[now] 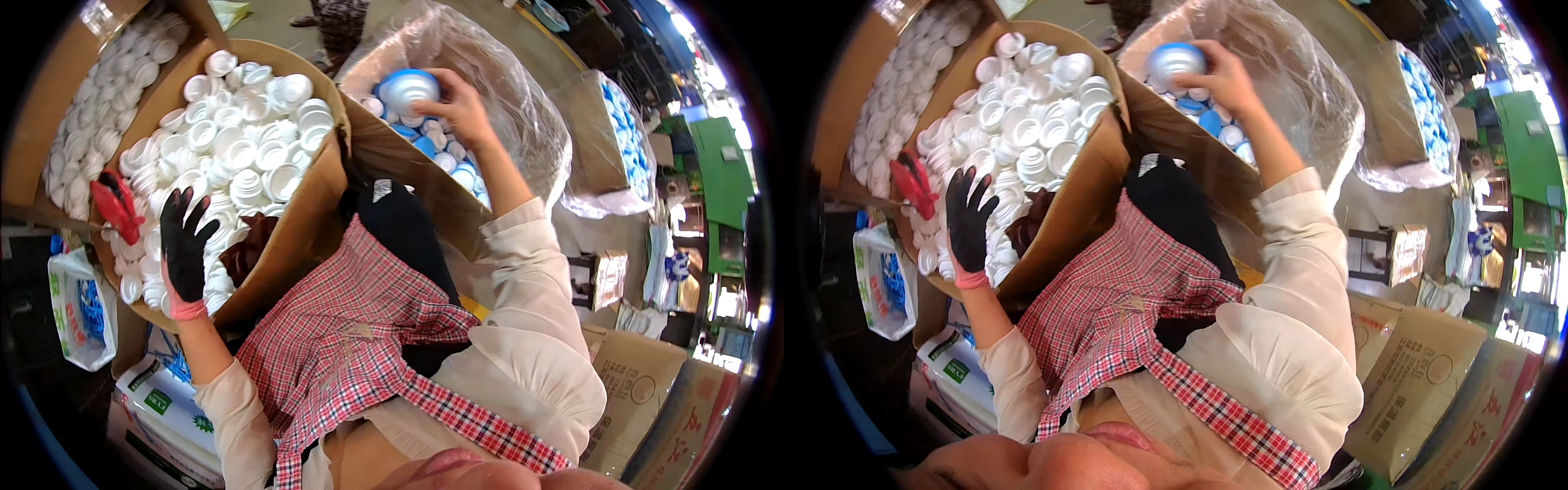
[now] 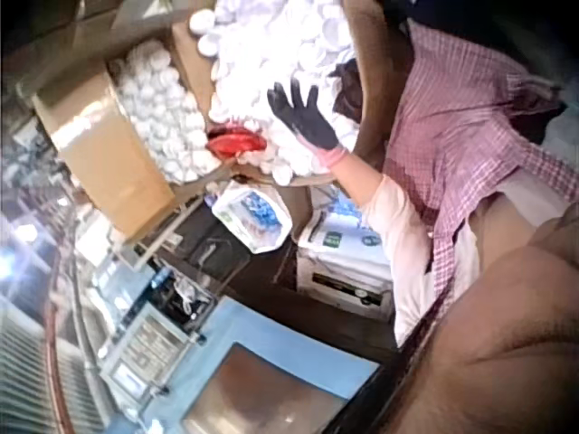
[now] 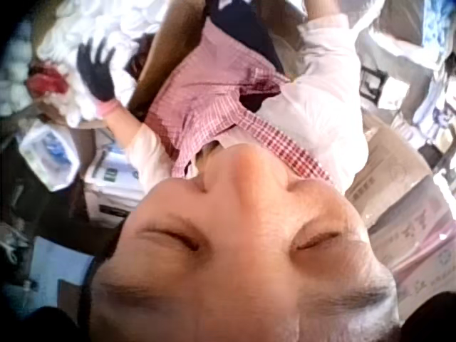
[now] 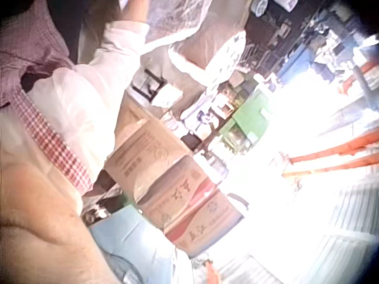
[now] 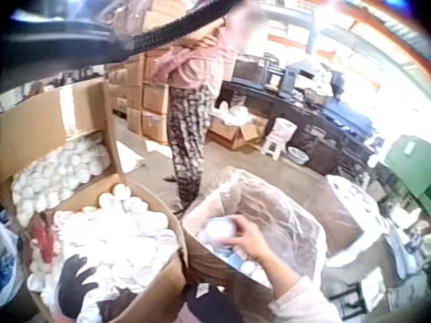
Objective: The person repeatedly picks white plastic bowls and blue lids from a cardboard box, fits each lid onto a bowl, and places the assembled units into a nearby plastic bag. The person also briefly interacts with a machine control panel. The task continues throughout the clip.
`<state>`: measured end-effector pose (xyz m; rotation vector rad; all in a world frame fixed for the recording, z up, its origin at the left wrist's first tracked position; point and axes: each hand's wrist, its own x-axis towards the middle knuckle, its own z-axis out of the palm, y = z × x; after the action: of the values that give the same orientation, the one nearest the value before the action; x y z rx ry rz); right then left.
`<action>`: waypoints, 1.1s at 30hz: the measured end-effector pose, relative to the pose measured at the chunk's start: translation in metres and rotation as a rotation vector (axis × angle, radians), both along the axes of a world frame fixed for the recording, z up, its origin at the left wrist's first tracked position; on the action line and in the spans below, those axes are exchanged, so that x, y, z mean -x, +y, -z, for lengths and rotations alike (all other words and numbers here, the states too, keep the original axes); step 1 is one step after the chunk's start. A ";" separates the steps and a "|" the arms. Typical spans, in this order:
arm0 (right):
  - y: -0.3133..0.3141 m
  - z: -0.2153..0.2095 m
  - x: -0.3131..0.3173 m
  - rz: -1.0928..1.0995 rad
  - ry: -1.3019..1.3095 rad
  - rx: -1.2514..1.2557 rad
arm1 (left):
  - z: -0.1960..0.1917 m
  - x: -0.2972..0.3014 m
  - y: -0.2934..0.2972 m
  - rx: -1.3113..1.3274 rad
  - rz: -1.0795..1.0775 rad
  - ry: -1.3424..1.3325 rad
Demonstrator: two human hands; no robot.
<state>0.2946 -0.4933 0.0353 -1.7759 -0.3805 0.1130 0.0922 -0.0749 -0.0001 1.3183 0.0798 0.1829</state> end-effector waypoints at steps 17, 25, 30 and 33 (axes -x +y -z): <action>-0.309 0.284 0.051 0.286 0.687 1.149 | 0.032 -0.001 0.032 -0.174 -0.031 0.206; -0.262 0.239 0.019 0.321 0.312 1.098 | -0.018 0.107 0.104 -0.252 -0.344 0.130; -0.132 0.117 -0.012 0.092 -0.045 0.604 | 0.023 0.207 0.174 -0.297 -0.629 0.183; 0.040 0.030 0.034 -0.227 -0.192 0.542 | 0.058 0.266 0.190 0.043 -0.935 0.220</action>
<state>0.2603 -0.4536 0.0056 -2.2799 -0.7434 0.2231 -0.1741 0.1150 -0.0577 1.1693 0.8853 0.8194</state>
